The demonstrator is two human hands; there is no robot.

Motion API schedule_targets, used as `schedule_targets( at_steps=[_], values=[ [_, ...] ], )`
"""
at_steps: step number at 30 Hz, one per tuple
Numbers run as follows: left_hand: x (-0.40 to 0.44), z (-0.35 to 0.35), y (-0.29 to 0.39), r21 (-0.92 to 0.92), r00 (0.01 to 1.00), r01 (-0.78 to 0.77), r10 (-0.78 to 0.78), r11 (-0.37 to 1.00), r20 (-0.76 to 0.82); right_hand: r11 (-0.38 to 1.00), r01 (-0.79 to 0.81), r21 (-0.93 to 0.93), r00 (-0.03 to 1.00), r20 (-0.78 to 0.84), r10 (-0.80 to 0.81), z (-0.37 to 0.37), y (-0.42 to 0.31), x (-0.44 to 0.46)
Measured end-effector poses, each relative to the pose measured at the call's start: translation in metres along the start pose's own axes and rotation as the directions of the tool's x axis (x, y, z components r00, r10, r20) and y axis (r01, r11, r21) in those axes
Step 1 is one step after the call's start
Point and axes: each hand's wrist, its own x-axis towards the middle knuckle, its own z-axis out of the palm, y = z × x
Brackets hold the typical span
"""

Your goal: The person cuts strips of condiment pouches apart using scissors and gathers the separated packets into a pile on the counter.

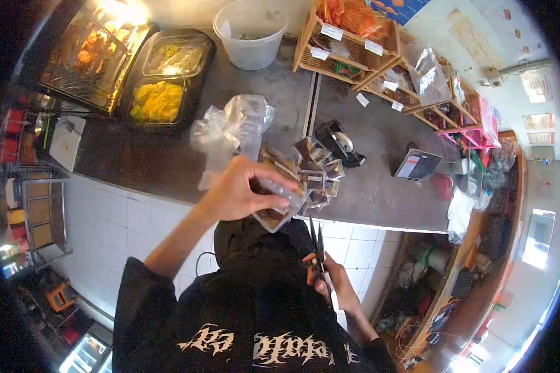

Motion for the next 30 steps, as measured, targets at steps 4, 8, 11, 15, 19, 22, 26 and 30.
schedule_targets(
  at_steps=[4, 8, 11, 15, 19, 22, 26, 30],
  values=[
    [0.019, -0.018, 0.019, 0.058, 0.982, -0.024, 0.012, 0.998, 0.189, 0.996, 0.041, 0.079, 0.997, 0.062, -0.046, 0.003, -0.012, 0.014],
    [0.029, -0.021, 0.045, 0.084, 0.929, -0.091, 0.054, 0.992, 0.366, 0.993, 0.051, 0.109, 0.995, 0.081, -0.06, 0.009, -0.026, 0.018],
    [0.035, -0.016, 0.041, 0.096, 0.901, -0.13, 0.077, 0.987, 0.428, 0.991, 0.058, 0.121, 0.997, 0.052, -0.064, 0.011, -0.025, 0.015],
    [0.037, -0.013, 0.048, 0.117, 0.876, -0.105, 0.036, 0.988, 0.481, 0.996, 0.026, 0.089, 0.999, 0.03, -0.029, 0.012, -0.022, 0.007],
    [0.038, -0.007, 0.052, 0.109, 0.863, -0.114, 0.044, 0.988, 0.503, 0.995, 0.02, 0.096, 1.0, 0.018, -0.022, 0.017, -0.027, 0.007],
    [0.04, 0.007, 0.045, 0.05, 0.839, -0.127, 0.08, 0.991, 0.538, 0.971, 0.091, 0.22, 0.996, -0.012, -0.091, 0.025, -0.024, 0.01],
    [0.039, 0.006, 0.048, -0.033, 0.824, -0.048, 0.058, 0.998, 0.564, 0.972, 0.155, 0.176, 0.988, -0.042, -0.15, 0.028, -0.014, 0.016],
    [0.037, 0.001, 0.045, -0.215, 0.781, 0.125, 0.038, 0.969, 0.624, 0.977, 0.108, 0.186, 0.994, -0.016, -0.107, 0.027, -0.018, 0.01]
  ],
)
